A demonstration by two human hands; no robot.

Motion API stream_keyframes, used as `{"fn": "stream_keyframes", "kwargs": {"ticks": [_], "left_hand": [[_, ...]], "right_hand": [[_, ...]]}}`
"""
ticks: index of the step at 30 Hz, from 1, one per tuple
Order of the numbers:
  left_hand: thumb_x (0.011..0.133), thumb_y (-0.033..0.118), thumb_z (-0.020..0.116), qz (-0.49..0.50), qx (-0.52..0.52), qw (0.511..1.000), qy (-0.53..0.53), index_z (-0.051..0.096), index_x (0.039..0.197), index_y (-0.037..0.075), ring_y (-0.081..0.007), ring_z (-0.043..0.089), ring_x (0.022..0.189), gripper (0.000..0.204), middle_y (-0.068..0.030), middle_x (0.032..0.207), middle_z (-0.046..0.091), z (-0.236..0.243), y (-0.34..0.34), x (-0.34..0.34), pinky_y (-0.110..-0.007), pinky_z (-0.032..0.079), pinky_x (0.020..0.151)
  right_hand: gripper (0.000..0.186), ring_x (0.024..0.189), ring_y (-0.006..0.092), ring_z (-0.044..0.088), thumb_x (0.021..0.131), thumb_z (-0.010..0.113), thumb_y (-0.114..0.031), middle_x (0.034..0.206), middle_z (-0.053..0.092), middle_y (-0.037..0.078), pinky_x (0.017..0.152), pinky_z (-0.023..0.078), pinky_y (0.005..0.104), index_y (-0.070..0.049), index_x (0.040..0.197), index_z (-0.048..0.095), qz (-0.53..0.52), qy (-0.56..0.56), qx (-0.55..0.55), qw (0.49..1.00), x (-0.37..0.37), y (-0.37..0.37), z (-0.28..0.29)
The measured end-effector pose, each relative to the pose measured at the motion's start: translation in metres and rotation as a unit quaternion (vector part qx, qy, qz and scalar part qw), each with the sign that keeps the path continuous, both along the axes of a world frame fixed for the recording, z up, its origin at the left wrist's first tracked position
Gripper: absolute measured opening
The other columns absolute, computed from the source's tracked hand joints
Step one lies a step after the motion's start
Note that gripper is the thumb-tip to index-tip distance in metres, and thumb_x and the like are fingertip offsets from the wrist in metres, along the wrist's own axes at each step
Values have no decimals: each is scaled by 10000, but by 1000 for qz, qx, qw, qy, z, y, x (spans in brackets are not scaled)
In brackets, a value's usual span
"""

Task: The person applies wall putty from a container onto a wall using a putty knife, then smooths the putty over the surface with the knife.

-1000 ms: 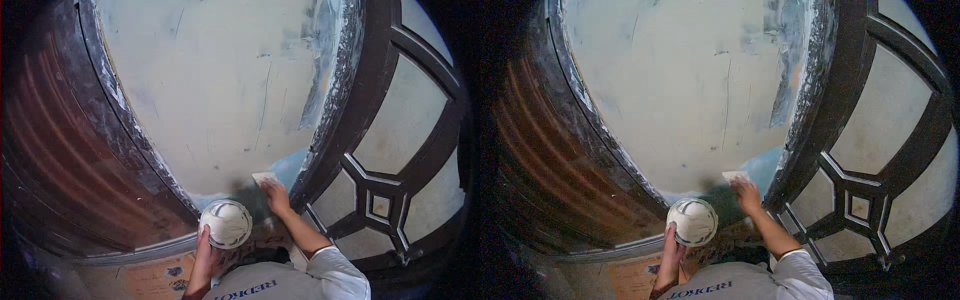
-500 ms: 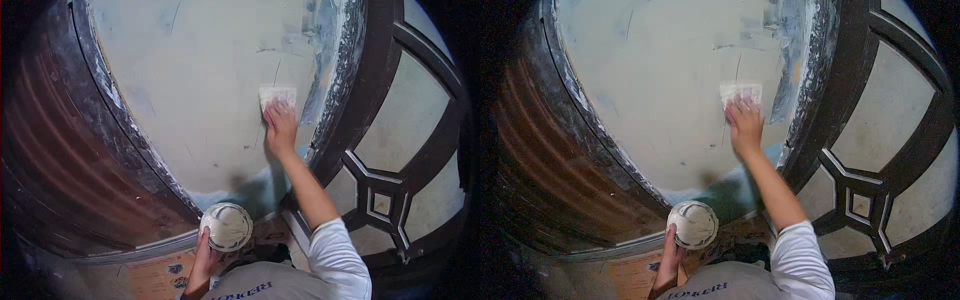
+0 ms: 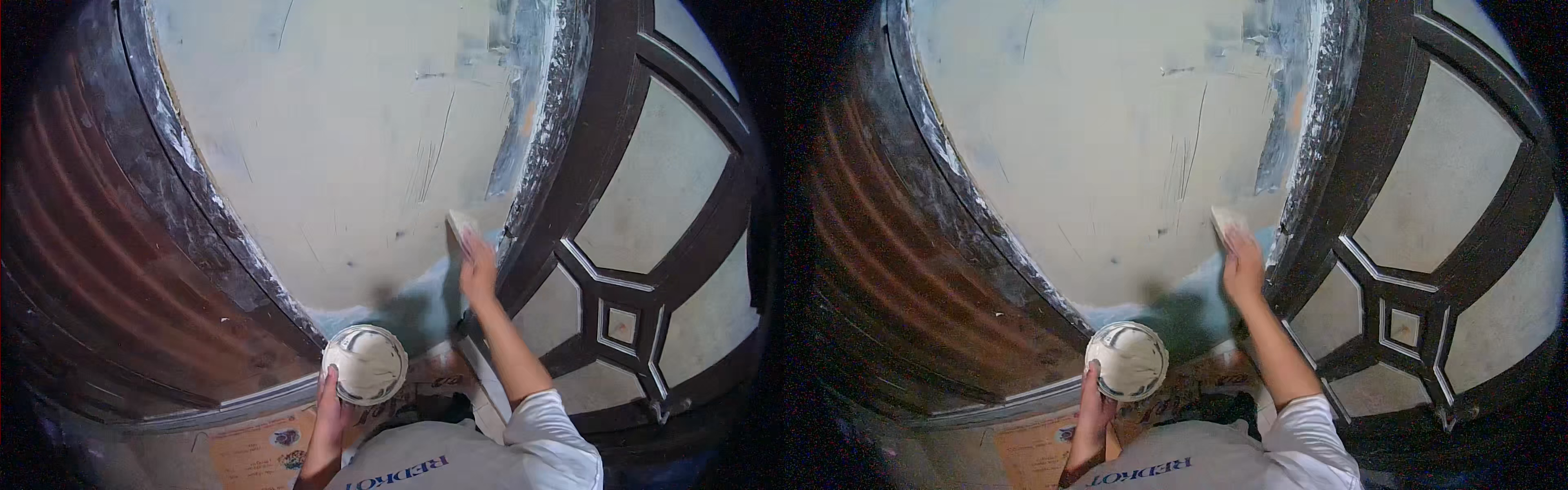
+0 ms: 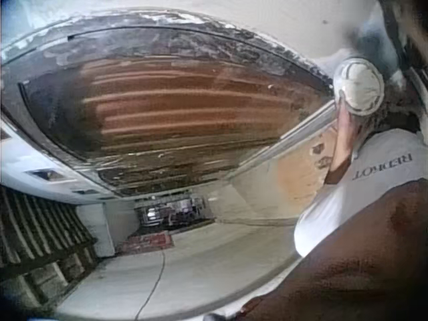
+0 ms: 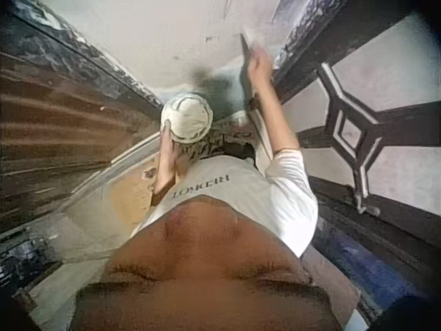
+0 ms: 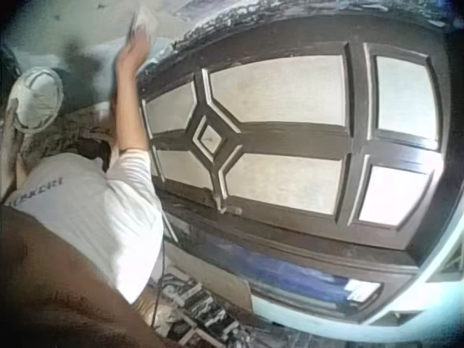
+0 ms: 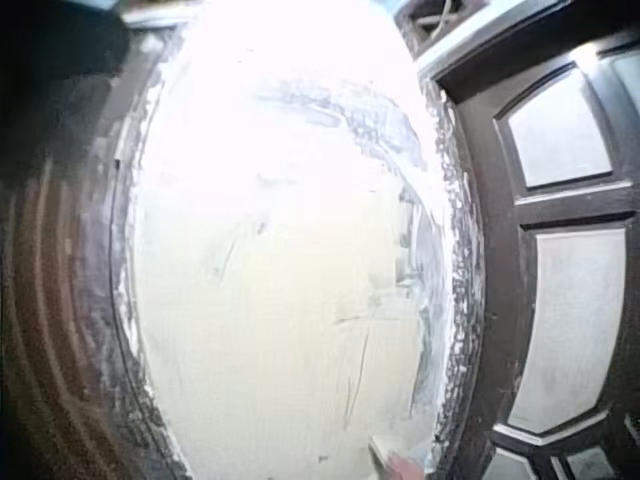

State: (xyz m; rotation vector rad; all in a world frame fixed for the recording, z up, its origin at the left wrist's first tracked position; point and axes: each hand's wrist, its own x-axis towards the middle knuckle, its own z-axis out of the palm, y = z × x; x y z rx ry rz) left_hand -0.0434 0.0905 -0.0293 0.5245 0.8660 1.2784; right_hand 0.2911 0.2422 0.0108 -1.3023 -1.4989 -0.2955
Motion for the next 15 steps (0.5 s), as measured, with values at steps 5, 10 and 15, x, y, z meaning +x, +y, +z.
{"fn": "stream_keyframes", "kwargs": {"ticks": [5,10,15], "left_hand": [[979,397,492,1,7,1000,26,403,1364,47,-265,562,1172,528,-137,1319,530,7,-1,0,-399,472,969],[983,380,490,5,-11,1000,-8,386,1375,55,-275,558,1179,520,-143,1329,520,8,-1,0,-427,468,980],[992,334,478,3,-12,1000,11,365,1404,102,-254,553,1167,486,-118,1309,526,16,-4,-2,-405,478,955]], "right_hand": [[516,1189,387,482,778,505,56,1315,547,159,1030,366,433,-63,1276,565,-20,-43,196,979,12,41,172],[515,1228,367,447,785,559,7,1333,537,114,1061,334,446,-172,1266,603,-86,-75,164,980,-7,63,166],[500,1226,346,442,778,578,-8,1348,518,86,1021,353,481,-195,1240,622,-70,-52,43,995,-53,34,42]]}}
